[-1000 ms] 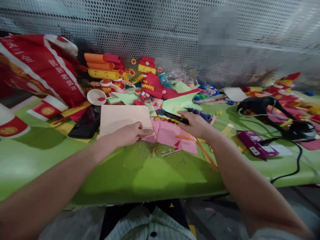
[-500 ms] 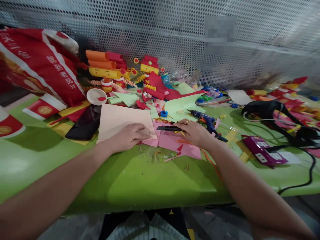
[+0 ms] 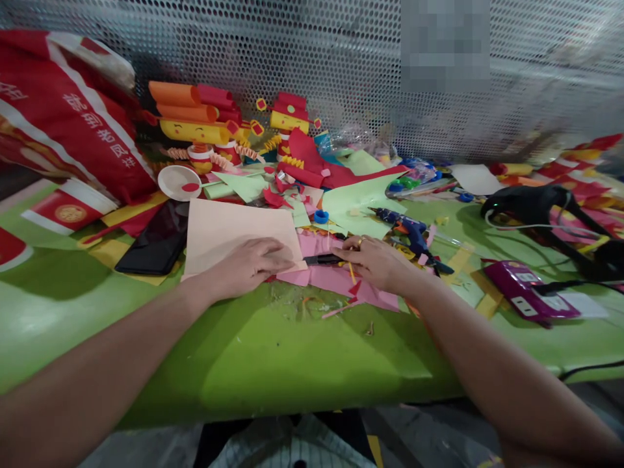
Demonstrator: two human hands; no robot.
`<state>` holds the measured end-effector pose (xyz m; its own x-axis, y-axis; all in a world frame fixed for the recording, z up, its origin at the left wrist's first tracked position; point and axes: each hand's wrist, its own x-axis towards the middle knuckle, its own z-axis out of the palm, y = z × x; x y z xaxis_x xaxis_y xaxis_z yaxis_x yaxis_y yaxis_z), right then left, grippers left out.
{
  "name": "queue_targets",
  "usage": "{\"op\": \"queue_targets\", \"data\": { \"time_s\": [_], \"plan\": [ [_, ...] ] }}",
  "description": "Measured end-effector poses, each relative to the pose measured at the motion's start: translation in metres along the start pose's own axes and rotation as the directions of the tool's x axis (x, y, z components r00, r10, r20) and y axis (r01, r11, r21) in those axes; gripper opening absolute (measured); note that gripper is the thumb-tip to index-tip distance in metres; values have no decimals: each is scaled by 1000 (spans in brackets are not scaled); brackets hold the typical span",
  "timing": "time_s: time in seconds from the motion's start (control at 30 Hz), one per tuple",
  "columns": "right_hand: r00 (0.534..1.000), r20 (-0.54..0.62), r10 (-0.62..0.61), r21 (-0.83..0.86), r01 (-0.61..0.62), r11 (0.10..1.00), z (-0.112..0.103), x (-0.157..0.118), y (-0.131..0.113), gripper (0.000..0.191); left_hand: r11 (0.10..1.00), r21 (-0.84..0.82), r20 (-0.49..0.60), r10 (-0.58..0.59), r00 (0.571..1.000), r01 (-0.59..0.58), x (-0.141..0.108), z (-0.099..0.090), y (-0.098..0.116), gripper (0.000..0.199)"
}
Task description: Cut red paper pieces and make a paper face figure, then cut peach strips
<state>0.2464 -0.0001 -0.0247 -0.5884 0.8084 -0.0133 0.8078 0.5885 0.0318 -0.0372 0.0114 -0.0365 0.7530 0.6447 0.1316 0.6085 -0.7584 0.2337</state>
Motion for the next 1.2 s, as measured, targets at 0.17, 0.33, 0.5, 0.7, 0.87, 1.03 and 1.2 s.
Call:
{"op": "queue_targets", "data": {
  "time_s": [0.17, 0.33, 0.5, 0.7, 0.87, 1.03, 1.2],
  "plan": [
    [999, 19, -34, 43, 33, 999, -4, -1, -6, 45, 1000, 1, -3, 28, 1000, -28, 2, 0, 1, 38],
    [998, 14, -63, 52, 63, 997, -2, 0, -12, 45, 1000, 0, -12, 29, 1000, -29, 3, 0, 1, 38],
    [998, 33, -48, 94, 45, 995, -1, -2, -12, 44, 999, -5, -5, 36, 999, -36, 3, -1, 2, 39],
    [997, 73, -19, 127, 10, 992, -4, -6, -13, 44, 1000, 16, 14, 27, 1000, -27, 3, -1, 1, 37],
    [998, 55, -20, 74, 15, 997, -4, -2, -22, 48, 999, 31, 23, 18, 1000, -19, 4, 1, -1, 37],
    [998, 33, -59, 59, 57, 997, -5, -4, -22, 48, 999, 36, 37, 35, 999, -37, 5, 0, -1, 38],
    [998, 27, -61, 65, 60, 996, -7, -7, -22, 45, 1000, 22, 35, 21, 999, -22, 5, 1, -1, 38]
  ]
}}
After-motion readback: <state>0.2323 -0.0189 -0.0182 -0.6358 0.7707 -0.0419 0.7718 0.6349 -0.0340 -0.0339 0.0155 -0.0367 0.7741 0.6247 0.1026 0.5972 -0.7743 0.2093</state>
